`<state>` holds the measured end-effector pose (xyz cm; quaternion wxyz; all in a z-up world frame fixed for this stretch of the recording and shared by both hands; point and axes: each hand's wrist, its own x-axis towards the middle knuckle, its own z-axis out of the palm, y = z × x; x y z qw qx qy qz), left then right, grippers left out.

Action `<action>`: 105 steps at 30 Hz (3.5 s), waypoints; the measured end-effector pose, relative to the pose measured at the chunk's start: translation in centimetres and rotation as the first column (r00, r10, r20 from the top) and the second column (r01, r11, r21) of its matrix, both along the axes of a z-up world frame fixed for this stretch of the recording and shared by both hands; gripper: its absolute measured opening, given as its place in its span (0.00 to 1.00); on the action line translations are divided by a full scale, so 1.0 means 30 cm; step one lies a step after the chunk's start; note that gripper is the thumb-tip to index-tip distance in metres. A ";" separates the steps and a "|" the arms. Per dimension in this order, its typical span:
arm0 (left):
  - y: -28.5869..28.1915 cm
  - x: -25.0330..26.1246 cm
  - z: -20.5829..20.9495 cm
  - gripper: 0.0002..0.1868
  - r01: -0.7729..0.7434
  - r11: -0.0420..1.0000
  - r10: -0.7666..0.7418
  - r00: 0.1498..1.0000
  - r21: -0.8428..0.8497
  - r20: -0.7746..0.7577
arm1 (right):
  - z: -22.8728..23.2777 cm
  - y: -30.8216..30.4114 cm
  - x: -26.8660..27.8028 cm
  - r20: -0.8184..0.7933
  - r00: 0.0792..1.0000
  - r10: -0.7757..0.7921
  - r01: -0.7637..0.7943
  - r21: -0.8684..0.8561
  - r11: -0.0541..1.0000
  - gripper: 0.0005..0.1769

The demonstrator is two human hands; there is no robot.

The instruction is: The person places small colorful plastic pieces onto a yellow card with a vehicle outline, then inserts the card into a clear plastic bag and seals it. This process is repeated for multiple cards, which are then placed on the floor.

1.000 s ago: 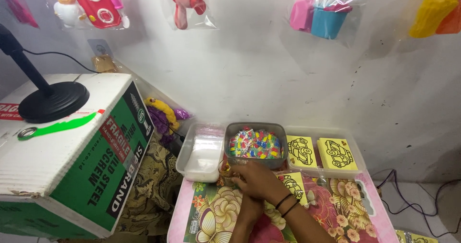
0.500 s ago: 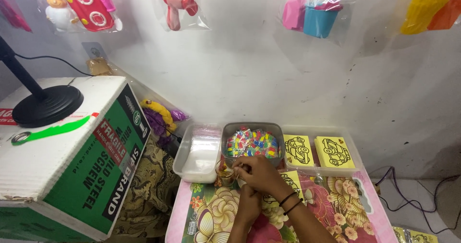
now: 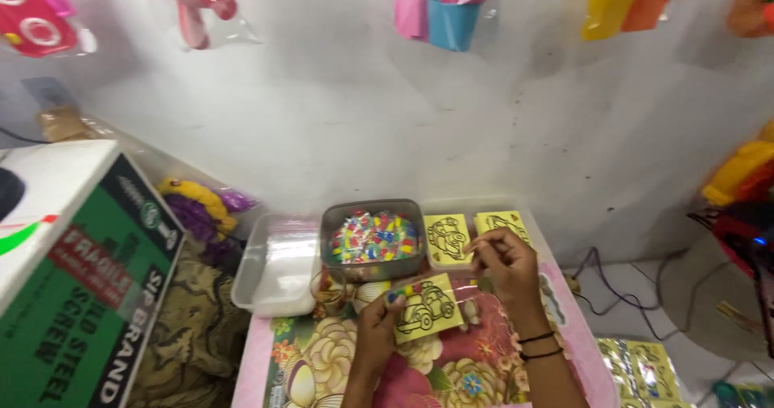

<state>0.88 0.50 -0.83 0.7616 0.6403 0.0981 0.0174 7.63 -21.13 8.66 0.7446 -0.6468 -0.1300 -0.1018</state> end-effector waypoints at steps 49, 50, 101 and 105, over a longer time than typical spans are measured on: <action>-0.022 -0.027 0.058 0.16 -0.044 0.998 0.038 0.994 -0.052 -0.102 | -0.294 -0.167 -0.081 0.268 0.884 -0.383 0.465 -0.577 0.671 0.04; -0.022 -0.026 0.054 0.16 -0.045 0.997 0.040 0.994 -0.055 -0.104 | -0.287 -0.166 -0.085 0.268 0.885 -0.381 0.463 -0.580 0.670 0.04; -0.010 -0.037 0.035 0.14 -0.028 0.994 0.027 1.000 -0.102 -0.014 | -0.296 -0.098 -0.005 -0.318 0.903 0.289 -0.333 -0.095 0.938 0.09; -0.008 -0.030 0.047 0.15 -0.031 0.995 0.029 0.999 -0.091 -0.024 | -0.271 -0.108 -0.024 -0.290 0.914 0.284 -0.257 0.128 0.958 0.09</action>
